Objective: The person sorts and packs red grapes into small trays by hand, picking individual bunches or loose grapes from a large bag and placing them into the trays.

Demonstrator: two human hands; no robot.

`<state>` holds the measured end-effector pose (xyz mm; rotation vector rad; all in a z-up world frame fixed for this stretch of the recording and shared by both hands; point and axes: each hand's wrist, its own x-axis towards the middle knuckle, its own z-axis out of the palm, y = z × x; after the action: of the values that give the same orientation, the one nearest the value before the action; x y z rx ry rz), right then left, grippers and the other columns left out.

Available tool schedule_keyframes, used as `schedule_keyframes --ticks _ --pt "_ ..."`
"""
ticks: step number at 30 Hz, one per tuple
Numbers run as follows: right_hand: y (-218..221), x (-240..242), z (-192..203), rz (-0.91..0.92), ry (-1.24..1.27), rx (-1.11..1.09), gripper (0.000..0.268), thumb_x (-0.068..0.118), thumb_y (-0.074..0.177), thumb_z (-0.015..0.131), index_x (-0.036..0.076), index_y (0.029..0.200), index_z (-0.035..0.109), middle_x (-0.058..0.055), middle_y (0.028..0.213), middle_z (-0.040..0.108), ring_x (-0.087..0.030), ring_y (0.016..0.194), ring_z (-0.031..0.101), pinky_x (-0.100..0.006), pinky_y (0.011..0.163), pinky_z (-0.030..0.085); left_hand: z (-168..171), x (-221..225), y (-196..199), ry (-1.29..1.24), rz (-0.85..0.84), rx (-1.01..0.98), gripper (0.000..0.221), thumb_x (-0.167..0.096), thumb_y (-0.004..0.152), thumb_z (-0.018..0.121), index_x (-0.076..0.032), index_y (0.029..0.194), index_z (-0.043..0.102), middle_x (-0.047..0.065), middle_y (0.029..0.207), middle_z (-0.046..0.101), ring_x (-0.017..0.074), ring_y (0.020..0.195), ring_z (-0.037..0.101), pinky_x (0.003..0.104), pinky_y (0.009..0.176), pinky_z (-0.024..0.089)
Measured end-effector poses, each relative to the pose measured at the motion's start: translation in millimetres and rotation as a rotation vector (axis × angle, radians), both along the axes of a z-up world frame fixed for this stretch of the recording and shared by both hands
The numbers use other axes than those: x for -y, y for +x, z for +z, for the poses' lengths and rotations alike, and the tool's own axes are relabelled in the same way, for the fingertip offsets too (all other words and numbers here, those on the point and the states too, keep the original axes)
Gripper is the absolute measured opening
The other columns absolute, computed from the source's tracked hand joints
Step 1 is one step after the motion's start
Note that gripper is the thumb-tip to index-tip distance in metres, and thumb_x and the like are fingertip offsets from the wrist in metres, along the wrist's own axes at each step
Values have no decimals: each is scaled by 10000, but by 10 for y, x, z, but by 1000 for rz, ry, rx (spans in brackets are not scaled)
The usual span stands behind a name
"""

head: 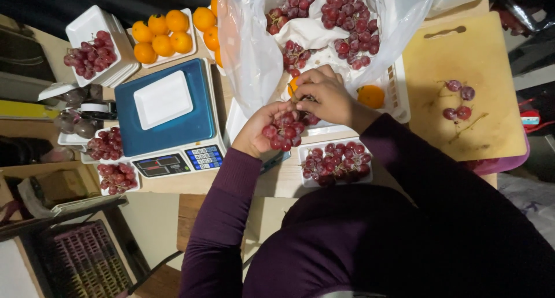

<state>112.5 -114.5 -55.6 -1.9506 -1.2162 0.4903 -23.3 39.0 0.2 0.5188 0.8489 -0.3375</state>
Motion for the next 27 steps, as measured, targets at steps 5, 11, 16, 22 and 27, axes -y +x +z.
schedule_keyframes --ticks 5,11,16,22,27 --pt "-61 54 -2 -13 63 9 150 407 942 730 268 995 715 99 1253 580 -206 1263 416 -430 1044 294 9 -12 -26 -37 25 -15 152 -177 949 672 -56 859 657 81 783 668 229 716 711 374 679 610" --pt "-103 72 14 19 68 -23 217 419 977 685 220 893 668 69 1196 600 -209 1239 428 -432 1029 291 398 148 0 -2 7 -62 140 -131 909 698 -31 821 657 87 733 651 228 658 695 355 635 588" --pt "-17 208 -126 120 59 35 174 422 950 678 270 868 688 89 1170 609 -201 1243 438 -434 1037 286 -49 -548 -156 412 -59 327 208 115 832 440 61 905 628 179 798 626 315 792 684 397 707 572" --pt "128 197 -228 -2 156 81 260 533 969 702 281 1030 703 91 1234 579 -199 1239 466 -424 999 353 466 -568 -251 291 152 244 165 -240 968 657 -105 872 663 81 863 698 317 862 733 392 672 575" --pt "-249 329 1056 -70 352 -796 537 244 1016 574 107 1517 438 -100 1341 562 -161 1152 578 -294 966 508 996 -96 -208 641 262 391 207 -234 1009 650 -67 1130 675 85 1071 680 235 1022 703 339 768 612"
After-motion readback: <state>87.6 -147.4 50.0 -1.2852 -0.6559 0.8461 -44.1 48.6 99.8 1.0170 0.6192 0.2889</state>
